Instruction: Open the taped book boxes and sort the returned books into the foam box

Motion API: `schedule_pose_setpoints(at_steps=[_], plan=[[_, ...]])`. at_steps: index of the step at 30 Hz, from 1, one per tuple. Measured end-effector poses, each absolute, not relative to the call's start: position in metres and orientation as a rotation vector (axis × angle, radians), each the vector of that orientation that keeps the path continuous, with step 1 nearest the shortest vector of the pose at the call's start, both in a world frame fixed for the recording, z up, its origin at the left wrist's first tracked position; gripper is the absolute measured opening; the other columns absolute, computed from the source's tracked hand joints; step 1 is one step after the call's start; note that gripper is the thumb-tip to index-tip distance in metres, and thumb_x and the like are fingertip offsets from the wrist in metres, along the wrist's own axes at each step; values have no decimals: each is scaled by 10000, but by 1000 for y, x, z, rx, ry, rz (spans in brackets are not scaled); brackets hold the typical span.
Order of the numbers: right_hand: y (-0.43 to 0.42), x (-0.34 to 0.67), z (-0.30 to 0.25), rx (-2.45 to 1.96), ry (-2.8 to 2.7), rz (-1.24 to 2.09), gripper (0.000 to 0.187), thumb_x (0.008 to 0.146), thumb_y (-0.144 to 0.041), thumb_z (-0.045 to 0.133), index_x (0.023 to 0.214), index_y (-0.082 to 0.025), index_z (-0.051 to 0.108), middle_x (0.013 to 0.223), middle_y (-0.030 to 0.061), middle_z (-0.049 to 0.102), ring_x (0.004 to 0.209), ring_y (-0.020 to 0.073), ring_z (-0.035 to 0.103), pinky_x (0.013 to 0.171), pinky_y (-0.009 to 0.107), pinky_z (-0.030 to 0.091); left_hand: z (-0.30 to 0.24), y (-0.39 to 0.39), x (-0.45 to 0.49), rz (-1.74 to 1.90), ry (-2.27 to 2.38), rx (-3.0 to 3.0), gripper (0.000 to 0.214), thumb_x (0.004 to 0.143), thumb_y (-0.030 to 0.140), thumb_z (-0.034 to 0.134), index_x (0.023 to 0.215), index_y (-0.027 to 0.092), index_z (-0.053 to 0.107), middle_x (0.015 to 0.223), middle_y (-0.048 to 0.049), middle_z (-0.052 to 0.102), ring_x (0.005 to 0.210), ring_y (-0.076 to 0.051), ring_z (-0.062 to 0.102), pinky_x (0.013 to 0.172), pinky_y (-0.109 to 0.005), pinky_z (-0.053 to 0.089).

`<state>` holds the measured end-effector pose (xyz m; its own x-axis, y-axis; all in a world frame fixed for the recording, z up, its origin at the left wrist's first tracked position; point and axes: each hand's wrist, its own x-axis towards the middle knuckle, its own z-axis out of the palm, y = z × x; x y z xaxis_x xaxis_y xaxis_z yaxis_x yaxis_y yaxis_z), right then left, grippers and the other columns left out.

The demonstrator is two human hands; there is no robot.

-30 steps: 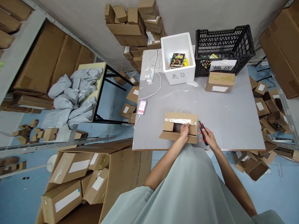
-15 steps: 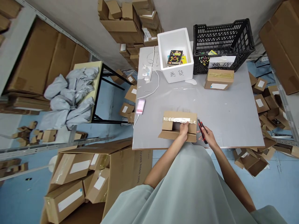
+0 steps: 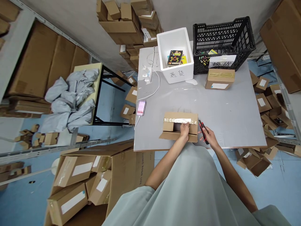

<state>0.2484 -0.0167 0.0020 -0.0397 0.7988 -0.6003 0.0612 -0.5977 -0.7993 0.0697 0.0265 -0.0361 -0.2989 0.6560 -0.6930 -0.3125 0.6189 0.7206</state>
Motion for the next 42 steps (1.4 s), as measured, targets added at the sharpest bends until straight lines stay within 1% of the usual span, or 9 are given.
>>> schedule_pose_setpoints(at_steps=[7,12,19,25,29,32,36,38,42], plan=[[-19,247,0,-1686,-910,1688,831,912,-862,580,1411,-202,660,1101,126,850,556,211,748,450,296,548,-28,32,79,1004,1503,98,334,895,259,846,811,225,525,843,-25,657,906,-164,681,1015,-345,539],[-22,247,-1,-1677,-911,1691,847,914,-874,565,1413,-195,645,1098,118,848,554,189,747,455,271,545,-23,32,81,1008,1462,30,350,861,219,889,799,210,545,796,2,654,833,-132,677,978,-308,548],[-25,246,-3,-1648,-898,1695,813,921,-848,563,1414,-206,633,1059,111,847,557,193,753,448,262,537,-16,36,75,1009,1456,-12,311,869,124,870,781,196,581,778,2,678,791,-120,690,954,-294,565],[-28,244,-8,-1615,-831,1750,758,955,-816,530,1426,-227,604,943,44,806,548,172,750,429,219,497,-14,42,75,986,1452,-22,243,919,97,820,783,177,634,749,5,681,749,-99,673,899,-233,548],[-29,243,-15,-1584,-775,1778,694,966,-787,568,1355,-216,632,864,-7,730,547,158,752,422,196,494,-16,47,75,977,1468,-37,229,977,86,771,807,174,645,803,-20,721,783,-107,699,932,-256,577],[-28,238,-17,-1556,-781,1759,719,997,-756,564,1471,-218,613,833,-24,705,555,145,749,431,183,499,-15,47,73,965,1500,-51,209,990,77,762,834,169,657,816,-37,731,799,-116,717,975,-285,601],[-22,231,-17,-1535,-754,1759,782,1063,-672,544,1723,-271,422,848,-30,716,566,124,742,460,177,523,-11,45,69,955,1516,-34,187,1018,92,731,853,160,672,821,-50,738,805,-124,740,995,-308,626],[-18,229,-18,-1535,-735,1772,772,1087,-633,538,1757,-282,380,850,-29,719,567,118,737,470,179,534,-9,46,68,940,1523,-25,183,1027,91,715,858,153,681,827,-60,748,812,-132,752,989,-317,641],[-16,228,-19,-1520,-725,1778,746,1106,-604,532,1761,-278,386,855,-24,720,567,115,733,463,181,535,-7,51,67,920,1527,-21,167,1033,80,692,877,139,700,838,-81,762,837,-157,769,978,-348,666]])
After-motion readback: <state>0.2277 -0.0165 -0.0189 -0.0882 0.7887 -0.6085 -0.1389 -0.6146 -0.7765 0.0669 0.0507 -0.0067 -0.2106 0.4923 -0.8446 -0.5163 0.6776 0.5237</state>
